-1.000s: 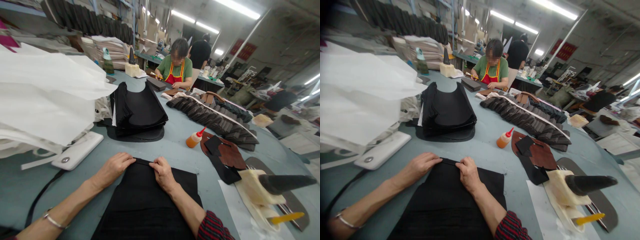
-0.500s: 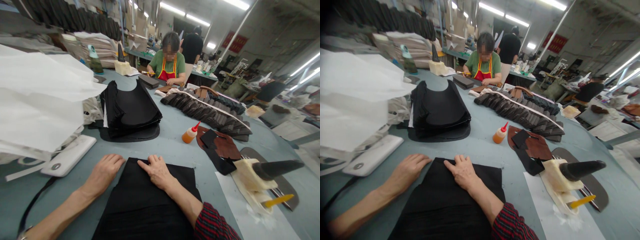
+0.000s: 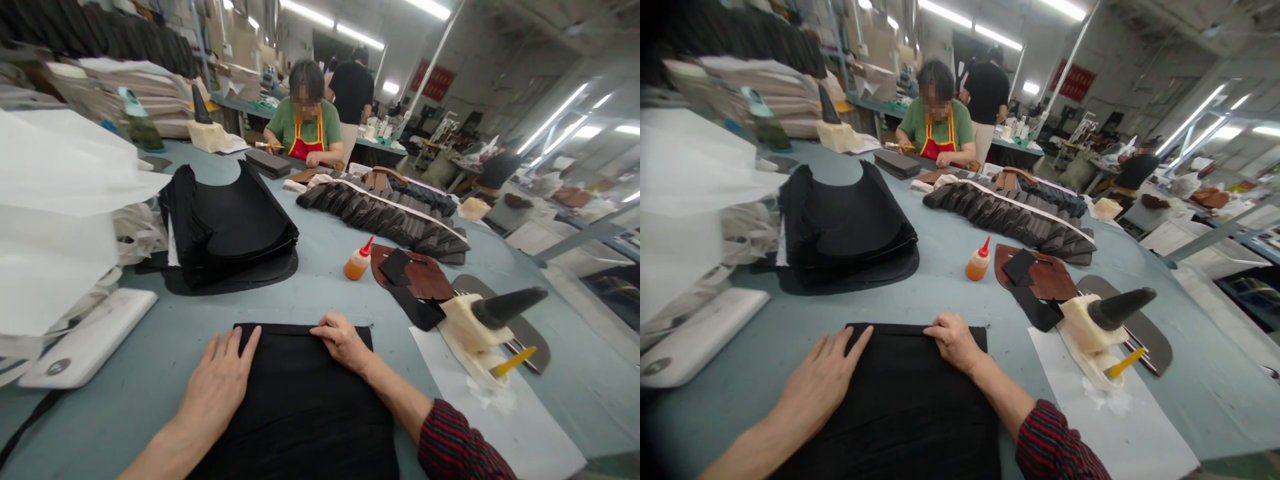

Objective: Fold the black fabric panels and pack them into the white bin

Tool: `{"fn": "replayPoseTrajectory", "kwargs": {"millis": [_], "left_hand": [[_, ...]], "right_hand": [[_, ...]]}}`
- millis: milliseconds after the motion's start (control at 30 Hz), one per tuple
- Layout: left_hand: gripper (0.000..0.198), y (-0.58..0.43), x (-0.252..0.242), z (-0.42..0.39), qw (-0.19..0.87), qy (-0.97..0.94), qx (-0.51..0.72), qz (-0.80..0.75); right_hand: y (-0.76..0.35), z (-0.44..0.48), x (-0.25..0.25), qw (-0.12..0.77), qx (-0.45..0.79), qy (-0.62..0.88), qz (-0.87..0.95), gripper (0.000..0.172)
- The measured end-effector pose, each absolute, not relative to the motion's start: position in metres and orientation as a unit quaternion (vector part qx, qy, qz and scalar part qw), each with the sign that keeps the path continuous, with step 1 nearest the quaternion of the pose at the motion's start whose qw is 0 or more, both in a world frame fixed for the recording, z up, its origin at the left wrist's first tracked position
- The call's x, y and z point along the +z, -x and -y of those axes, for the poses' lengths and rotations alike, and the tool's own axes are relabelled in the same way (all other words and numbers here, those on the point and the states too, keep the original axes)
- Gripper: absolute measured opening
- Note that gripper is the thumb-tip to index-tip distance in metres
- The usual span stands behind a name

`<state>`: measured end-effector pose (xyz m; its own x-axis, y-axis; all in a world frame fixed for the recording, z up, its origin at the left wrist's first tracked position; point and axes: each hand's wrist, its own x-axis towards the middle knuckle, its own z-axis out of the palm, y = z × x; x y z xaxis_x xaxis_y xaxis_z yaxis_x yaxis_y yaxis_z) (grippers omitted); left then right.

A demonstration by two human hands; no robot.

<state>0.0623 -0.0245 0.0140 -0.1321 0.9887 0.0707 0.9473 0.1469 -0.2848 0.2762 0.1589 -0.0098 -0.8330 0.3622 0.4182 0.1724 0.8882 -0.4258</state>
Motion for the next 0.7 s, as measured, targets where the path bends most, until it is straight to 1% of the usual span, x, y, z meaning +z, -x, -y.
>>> {"fn": "replayPoseTrajectory", "kwargs": {"millis": [100,200,333,500,700], "left_hand": [[0.065,-0.066,0.017,0.020,0.137,0.643,0.105,0.747],[0.059,-0.071,0.012,0.016,0.152,0.653,0.084,0.737],[0.053,-0.078,0.005,0.010,0.142,0.699,0.029,0.700],[0.063,-0.088,0.019,0.003,0.104,0.703,0.017,0.704],[0.052,-0.115,0.016,-0.009,0.144,0.730,0.029,0.667]], "right_hand": [[-0.319,-0.171,-0.009,0.260,0.185,0.184,0.930,0.024],[-0.353,-0.178,-0.009,0.271,0.166,0.227,0.921,0.023],[-0.373,-0.177,-0.007,0.276,0.125,0.249,0.920,0.022],[-0.377,-0.171,-0.003,0.234,0.056,0.225,0.944,0.029],[-0.380,-0.169,-0.005,0.187,-0.005,0.209,0.960,0.031]]}}
